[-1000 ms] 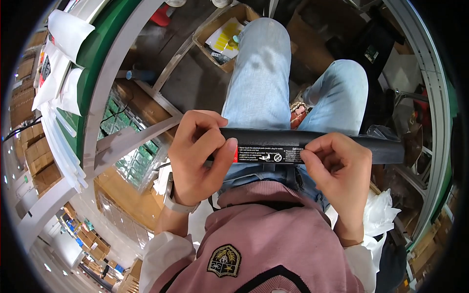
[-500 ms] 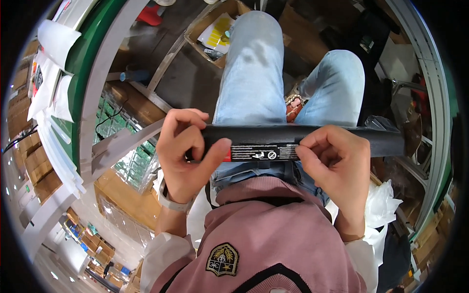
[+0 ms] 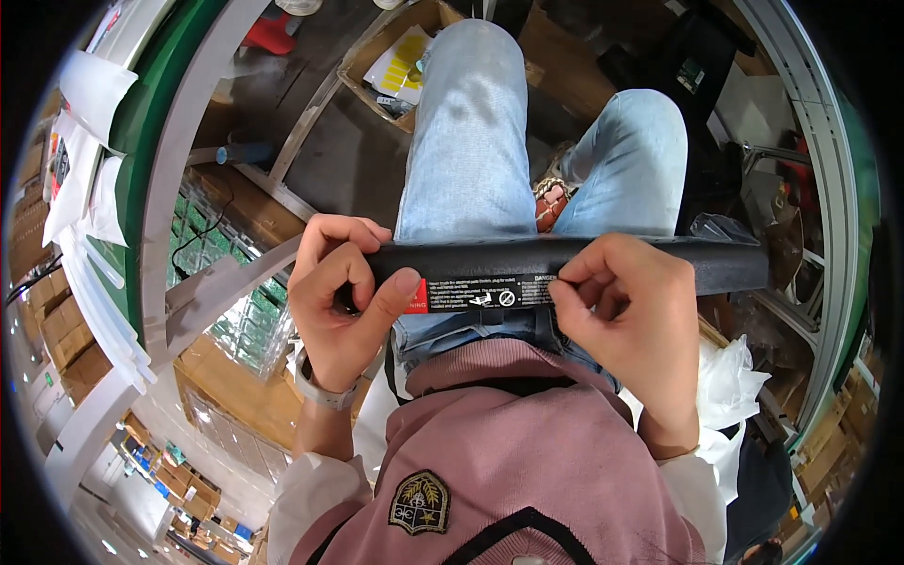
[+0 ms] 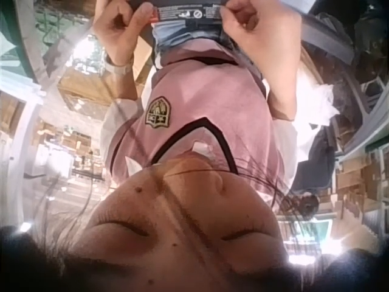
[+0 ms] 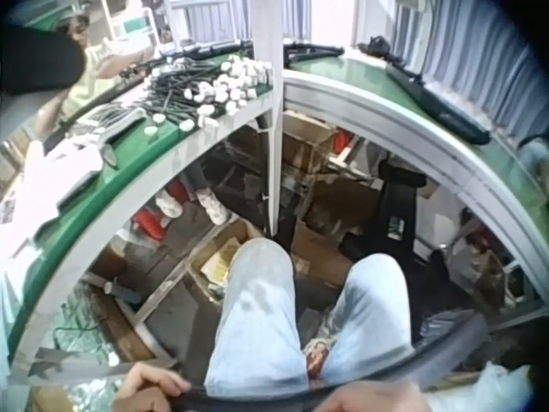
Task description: Assembling plastic components by attaching PCBs and applying warning labels on an assembly line.
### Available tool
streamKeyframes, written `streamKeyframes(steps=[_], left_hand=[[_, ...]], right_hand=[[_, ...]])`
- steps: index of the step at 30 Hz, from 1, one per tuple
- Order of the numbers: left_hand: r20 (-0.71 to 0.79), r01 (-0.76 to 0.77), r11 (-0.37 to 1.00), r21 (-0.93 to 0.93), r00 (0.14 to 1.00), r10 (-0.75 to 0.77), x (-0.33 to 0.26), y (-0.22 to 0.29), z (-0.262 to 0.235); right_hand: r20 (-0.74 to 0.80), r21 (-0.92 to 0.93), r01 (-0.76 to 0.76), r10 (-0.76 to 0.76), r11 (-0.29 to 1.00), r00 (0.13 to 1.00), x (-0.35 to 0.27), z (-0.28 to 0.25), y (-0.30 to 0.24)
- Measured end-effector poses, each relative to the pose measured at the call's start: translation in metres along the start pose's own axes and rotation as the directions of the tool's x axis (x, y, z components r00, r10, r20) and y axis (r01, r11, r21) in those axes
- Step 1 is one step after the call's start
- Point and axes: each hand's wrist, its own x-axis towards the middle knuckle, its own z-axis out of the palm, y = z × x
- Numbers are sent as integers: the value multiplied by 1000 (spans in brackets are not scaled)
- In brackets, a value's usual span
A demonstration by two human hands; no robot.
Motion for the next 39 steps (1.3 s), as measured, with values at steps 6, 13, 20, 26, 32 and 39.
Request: streamKeyframes(steps=[6, 13, 20, 26, 32, 39], left_hand=[[-28, -45, 999, 31, 999, 45, 1, -3, -2], [6, -111, 993, 47, 994, 111, 14, -5, 6], [-17, -121, 989, 79, 992, 123, 6, -6, 2], [-35, -91, 994, 68, 995, 94, 5, 3, 9], [-72, -152, 986, 71, 985, 157, 0, 4, 12], [-61, -271, 949, 161, 957, 284, -10, -6, 11]], right_hand=[[6, -763, 31, -41, 645, 999, 7, -24, -21], [328, -529, 613, -525, 587, 786, 0, 18, 5], [134, -700, 418, -468, 580, 874, -30, -75, 64], [216, -589, 569, -566, 575, 795, -20, -48, 40], [260, -529, 654, -630, 541, 732, -2, -1, 21], [219, -422, 696, -680, 580, 700, -7, -6, 44]])
